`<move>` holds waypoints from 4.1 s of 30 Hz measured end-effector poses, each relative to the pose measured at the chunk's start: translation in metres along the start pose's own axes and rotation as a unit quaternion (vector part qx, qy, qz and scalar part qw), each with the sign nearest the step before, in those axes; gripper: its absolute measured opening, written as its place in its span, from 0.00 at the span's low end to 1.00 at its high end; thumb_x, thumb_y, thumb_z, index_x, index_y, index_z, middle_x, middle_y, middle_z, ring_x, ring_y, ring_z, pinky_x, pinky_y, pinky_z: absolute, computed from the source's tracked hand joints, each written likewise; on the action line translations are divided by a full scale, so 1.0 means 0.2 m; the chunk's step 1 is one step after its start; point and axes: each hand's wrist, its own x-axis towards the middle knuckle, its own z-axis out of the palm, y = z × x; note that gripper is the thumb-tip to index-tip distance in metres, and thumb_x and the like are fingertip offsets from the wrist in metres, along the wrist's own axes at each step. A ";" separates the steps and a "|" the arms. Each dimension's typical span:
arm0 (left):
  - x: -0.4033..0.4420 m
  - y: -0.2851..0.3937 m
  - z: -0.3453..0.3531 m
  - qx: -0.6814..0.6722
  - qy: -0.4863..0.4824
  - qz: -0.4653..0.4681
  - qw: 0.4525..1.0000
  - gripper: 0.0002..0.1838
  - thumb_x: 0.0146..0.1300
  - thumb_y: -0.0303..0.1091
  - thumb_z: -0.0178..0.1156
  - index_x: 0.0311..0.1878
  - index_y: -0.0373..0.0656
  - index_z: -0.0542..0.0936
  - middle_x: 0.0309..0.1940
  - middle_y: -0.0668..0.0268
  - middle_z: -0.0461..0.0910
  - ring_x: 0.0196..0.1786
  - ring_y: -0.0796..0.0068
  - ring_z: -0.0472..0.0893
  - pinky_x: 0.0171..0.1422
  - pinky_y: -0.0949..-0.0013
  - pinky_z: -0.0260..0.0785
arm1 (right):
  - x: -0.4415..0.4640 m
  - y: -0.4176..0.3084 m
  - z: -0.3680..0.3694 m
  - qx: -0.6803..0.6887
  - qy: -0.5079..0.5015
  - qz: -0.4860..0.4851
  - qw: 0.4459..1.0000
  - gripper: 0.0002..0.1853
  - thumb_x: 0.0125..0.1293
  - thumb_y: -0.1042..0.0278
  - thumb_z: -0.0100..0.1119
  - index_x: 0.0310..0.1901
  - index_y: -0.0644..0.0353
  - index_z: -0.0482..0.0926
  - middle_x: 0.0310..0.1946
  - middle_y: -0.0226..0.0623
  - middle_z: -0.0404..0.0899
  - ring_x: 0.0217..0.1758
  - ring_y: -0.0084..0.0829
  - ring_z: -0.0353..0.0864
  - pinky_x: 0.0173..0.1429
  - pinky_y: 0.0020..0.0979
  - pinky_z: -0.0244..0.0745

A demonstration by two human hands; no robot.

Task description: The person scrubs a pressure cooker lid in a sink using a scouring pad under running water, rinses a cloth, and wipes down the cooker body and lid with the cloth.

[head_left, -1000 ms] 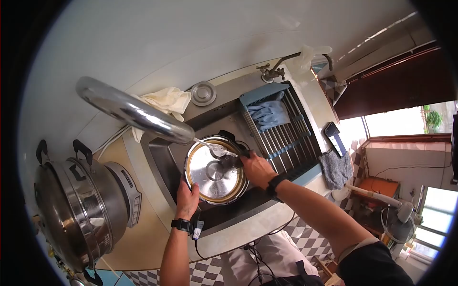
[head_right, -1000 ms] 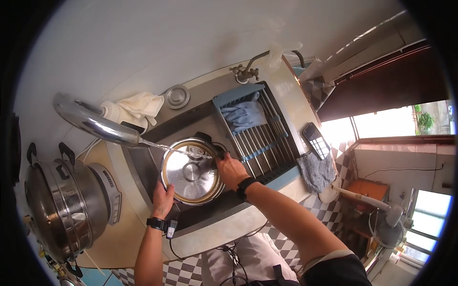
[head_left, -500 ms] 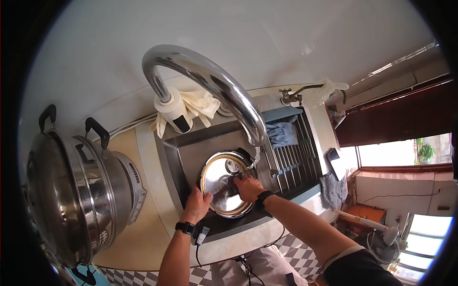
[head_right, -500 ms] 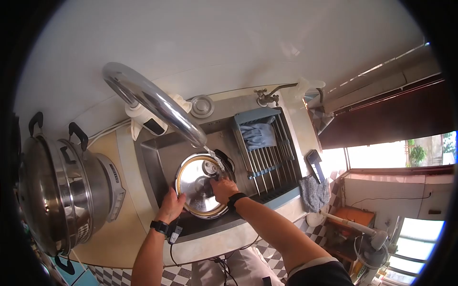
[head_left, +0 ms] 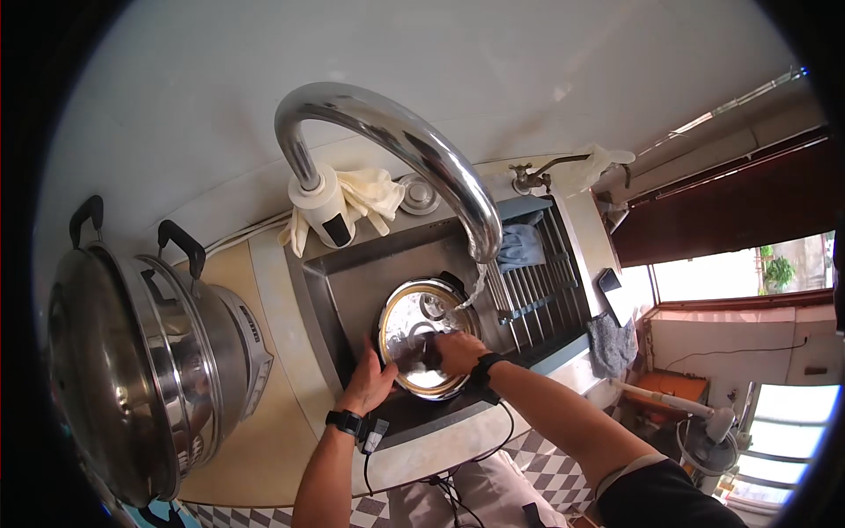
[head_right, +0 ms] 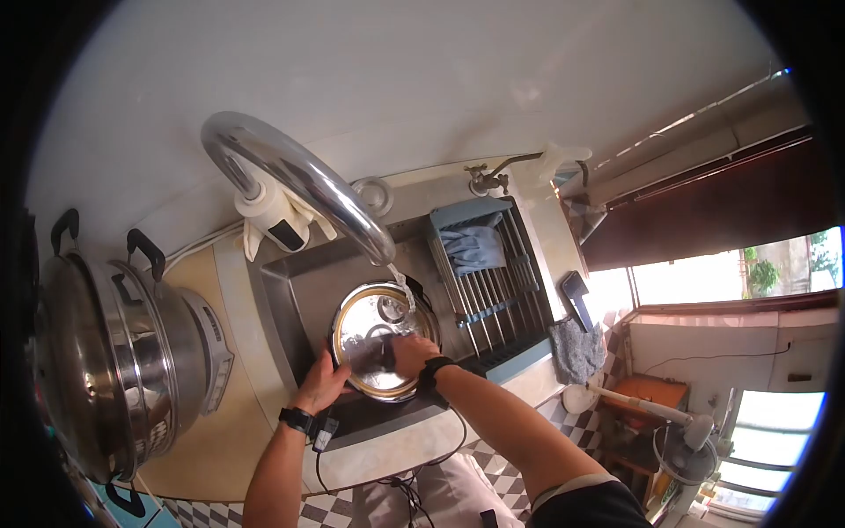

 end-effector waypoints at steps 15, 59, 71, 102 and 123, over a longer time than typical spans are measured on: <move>-0.01 0.02 0.00 -0.017 -0.003 -0.007 1.000 0.53 0.77 0.31 0.56 0.85 0.36 0.25 0.76 0.41 0.65 0.59 0.56 0.84 0.50 0.60 0.88 | -0.02 0.00 -0.08 0.041 0.193 0.000 0.980 0.22 0.58 0.74 0.64 0.56 0.55 0.79 0.57 0.51 0.75 0.59 0.58 0.83 0.61 0.53 0.82; 0.00 0.04 -0.02 -0.011 0.019 -0.044 0.999 0.50 0.75 0.34 0.59 0.86 0.35 0.35 0.75 0.48 0.68 0.65 0.60 0.81 0.52 0.62 0.87 | -0.53 -0.01 -0.07 0.102 0.167 0.132 0.972 0.24 0.65 0.58 0.64 0.62 0.53 0.81 0.43 0.49 0.89 0.47 0.56 0.88 0.55 0.52 0.83; -0.01 0.11 0.02 0.335 0.162 0.091 0.924 0.44 0.68 0.37 0.70 0.79 0.25 0.59 0.73 0.38 0.66 0.76 0.39 0.67 0.82 0.50 0.61 | -0.85 0.22 -0.31 0.171 0.567 0.072 0.802 0.21 0.61 0.75 0.68 0.57 0.59 0.84 0.56 0.46 0.84 0.57 0.50 0.85 0.61 0.43 0.82; 0.05 0.56 0.18 0.449 -0.057 0.201 0.869 0.31 0.61 0.26 0.62 0.70 0.40 0.76 0.65 0.53 0.79 0.72 0.54 0.76 0.80 0.48 0.65 | -1.00 0.34 -0.01 -0.023 0.480 0.103 0.871 0.16 0.62 0.58 0.64 0.45 0.61 0.81 0.59 0.45 0.80 0.72 0.44 0.73 0.84 0.54 0.56; -0.26 0.89 0.34 0.500 0.010 0.149 0.853 0.14 0.51 0.37 0.72 0.40 0.43 0.83 0.34 0.56 0.86 0.37 0.52 0.85 0.44 0.58 0.78 | -0.99 0.37 0.02 -0.028 0.516 0.087 0.852 0.24 0.61 0.51 0.64 0.49 0.64 0.81 0.60 0.48 0.81 0.73 0.45 0.73 0.86 0.49 0.55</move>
